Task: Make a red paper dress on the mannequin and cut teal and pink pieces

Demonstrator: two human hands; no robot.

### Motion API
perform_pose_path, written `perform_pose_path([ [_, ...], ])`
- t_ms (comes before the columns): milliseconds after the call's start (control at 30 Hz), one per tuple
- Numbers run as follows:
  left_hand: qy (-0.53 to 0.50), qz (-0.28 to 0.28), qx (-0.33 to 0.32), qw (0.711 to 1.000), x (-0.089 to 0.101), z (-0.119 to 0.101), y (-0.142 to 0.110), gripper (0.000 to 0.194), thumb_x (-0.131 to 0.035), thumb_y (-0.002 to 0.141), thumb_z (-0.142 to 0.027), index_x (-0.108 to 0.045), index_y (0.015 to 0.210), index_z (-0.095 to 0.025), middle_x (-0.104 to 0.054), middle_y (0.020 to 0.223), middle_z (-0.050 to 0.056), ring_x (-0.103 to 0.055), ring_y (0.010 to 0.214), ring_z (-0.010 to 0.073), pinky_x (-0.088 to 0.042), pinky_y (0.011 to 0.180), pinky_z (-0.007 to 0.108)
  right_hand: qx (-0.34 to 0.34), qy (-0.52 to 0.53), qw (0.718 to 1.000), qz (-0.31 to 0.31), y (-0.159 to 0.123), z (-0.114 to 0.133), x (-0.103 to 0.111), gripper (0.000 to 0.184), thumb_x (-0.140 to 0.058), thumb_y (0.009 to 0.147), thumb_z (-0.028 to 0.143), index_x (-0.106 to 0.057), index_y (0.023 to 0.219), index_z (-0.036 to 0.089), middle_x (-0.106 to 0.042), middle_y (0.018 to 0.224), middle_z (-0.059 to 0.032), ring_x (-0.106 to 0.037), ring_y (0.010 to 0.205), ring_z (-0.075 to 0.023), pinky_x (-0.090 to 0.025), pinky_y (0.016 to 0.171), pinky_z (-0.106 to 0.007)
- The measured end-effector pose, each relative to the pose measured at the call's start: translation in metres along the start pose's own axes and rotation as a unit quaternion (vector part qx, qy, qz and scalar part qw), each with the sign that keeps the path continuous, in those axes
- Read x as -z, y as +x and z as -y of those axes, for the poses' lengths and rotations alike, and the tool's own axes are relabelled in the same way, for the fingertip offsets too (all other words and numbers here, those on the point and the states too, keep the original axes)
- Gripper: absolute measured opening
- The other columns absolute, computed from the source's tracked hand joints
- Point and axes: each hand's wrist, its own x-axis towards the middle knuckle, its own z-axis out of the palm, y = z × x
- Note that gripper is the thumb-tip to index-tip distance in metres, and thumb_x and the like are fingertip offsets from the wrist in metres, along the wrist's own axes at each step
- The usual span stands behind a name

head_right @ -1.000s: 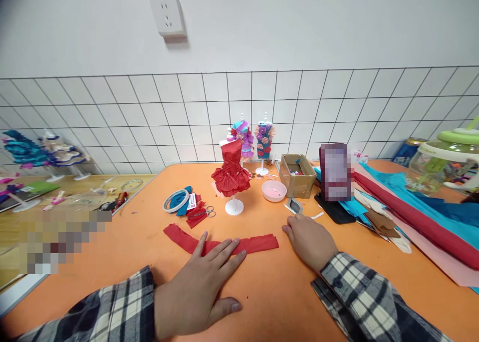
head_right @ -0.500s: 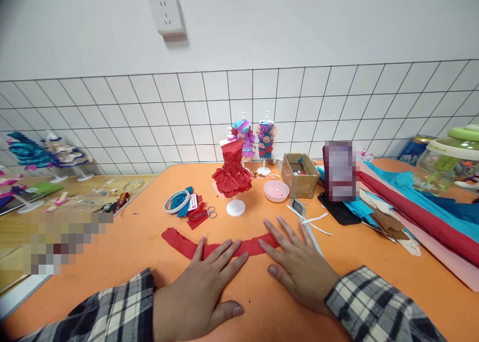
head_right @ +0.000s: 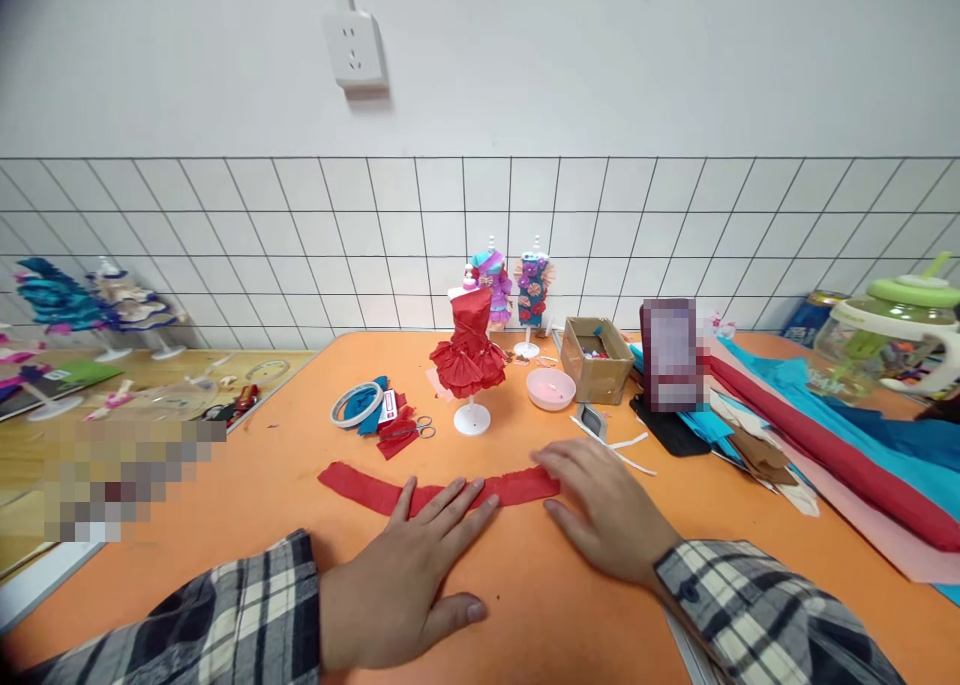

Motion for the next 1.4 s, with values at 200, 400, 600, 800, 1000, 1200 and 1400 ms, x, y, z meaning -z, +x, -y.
perform_pose_path([
  [200,-0.036,-0.03,0.006,0.999,0.003,0.013,-0.007,0.09,-0.041,0.094,-0.058,0.017,0.152,-0.019,-0.002,0.162,0.015,-0.009,0.149,0.0303,-0.009,0.117,0.063,0.079,0.085,0.989,0.093,0.04,0.04,-0.014,0.042,-0.046,0.09,0.02,-0.055,0.131,0.021,-0.062,0.109,-0.01,-0.055,0.1,-0.0224,-0.047,0.088,-0.038],
  [400,0.021,0.005,-0.032,0.999,0.034,0.066,-0.033,0.068,-0.034,0.096,-0.058,-0.016,0.154,-0.027,-0.011,0.161,0.008,-0.009,0.148,0.0298,-0.007,0.118,0.058,0.053,0.039,0.99,0.122,0.025,0.008,-0.005,0.038,-0.046,0.093,0.03,-0.062,0.127,0.026,-0.061,0.111,-0.0107,-0.057,0.099,-0.0233,-0.047,0.085,-0.038],
  [600,0.05,0.003,-0.033,0.998,0.034,0.096,-0.043,0.066,-0.035,0.097,-0.057,-0.01,0.154,-0.035,-0.013,0.161,0.006,-0.015,0.148,0.0298,-0.005,0.116,0.061,0.02,-0.015,0.999,0.047,0.032,0.01,0.001,0.037,-0.045,0.094,0.034,-0.066,0.121,0.023,-0.064,0.114,-0.0121,-0.056,0.105,-0.0274,-0.044,0.093,-0.046],
  [800,0.098,-0.056,-0.04,0.993,0.038,0.082,-0.038,0.085,-0.043,0.091,-0.063,0.001,0.155,-0.03,-0.006,0.162,0.008,-0.009,0.148,0.0333,-0.001,0.117,0.061,0.122,0.054,0.979,0.151,0.048,0.049,-0.018,0.064,-0.04,0.096,0.047,-0.028,0.152,0.019,-0.034,0.154,-0.0098,-0.026,0.144,-0.0287,-0.017,0.118,-0.055],
  [1000,0.024,-0.018,-0.084,0.996,0.012,0.035,-0.008,0.09,-0.04,0.091,-0.064,0.006,0.155,-0.019,0.001,0.161,0.013,-0.004,0.149,0.0318,-0.01,0.119,0.056,0.092,0.074,0.973,0.196,0.044,0.057,-0.022,0.062,-0.036,0.098,0.047,-0.029,0.152,0.016,-0.026,0.157,-0.0124,-0.021,0.146,-0.0263,-0.008,0.12,-0.053],
  [1200,0.005,0.01,-0.061,0.998,0.007,0.026,0.002,0.085,-0.034,0.093,-0.064,0.001,0.155,-0.017,-0.004,0.161,0.016,-0.009,0.148,0.0328,-0.006,0.117,0.063,0.065,0.086,0.976,0.191,0.038,0.056,-0.022,0.061,-0.035,0.099,0.047,-0.03,0.151,0.015,-0.03,0.155,-0.0134,-0.023,0.146,-0.0261,-0.011,0.12,-0.053],
  [1400,0.019,0.012,-0.015,1.0,0.011,0.036,-0.017,0.076,-0.025,0.096,-0.062,-0.007,0.155,-0.017,-0.009,0.16,0.016,-0.012,0.148,0.0321,-0.008,0.116,0.063,0.052,0.083,0.972,0.212,0.035,0.044,-0.018,0.062,-0.028,0.1,0.05,-0.022,0.153,0.018,-0.02,0.158,-0.0097,-0.018,0.147,-0.0264,-0.009,0.119,-0.057],
])
